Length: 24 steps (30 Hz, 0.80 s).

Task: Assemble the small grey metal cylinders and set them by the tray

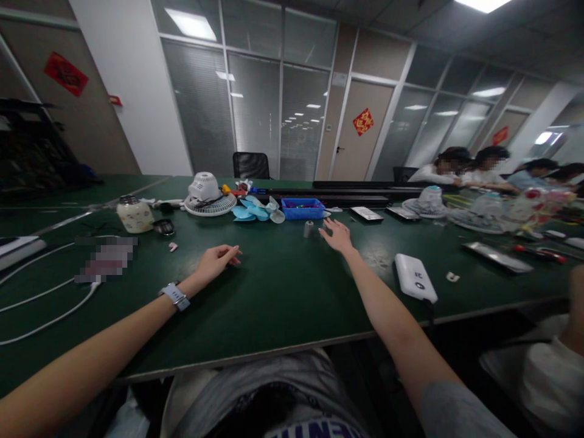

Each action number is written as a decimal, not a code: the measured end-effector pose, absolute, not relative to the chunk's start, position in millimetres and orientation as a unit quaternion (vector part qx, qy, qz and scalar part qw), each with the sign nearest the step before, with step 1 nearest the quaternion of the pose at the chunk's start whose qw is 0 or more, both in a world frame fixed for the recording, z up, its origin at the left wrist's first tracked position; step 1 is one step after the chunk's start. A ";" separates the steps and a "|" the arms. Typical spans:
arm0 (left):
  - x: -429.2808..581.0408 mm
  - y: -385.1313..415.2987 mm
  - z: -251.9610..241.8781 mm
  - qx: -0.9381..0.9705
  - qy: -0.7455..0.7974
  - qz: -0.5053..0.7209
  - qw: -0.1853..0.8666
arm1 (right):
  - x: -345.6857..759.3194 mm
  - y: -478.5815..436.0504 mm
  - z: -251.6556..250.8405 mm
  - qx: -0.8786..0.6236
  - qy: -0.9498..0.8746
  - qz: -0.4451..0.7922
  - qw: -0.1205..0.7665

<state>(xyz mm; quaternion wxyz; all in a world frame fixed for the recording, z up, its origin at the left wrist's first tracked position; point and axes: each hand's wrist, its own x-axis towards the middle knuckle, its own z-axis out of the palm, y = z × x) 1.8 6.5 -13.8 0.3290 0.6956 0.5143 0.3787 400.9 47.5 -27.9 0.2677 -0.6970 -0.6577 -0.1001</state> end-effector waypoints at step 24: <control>-2.0 12.7 -20.6 0.722 0.503 0.351 0.320 | 338.8 46.1 -35.1 -0.682 -0.702 -0.010 0.206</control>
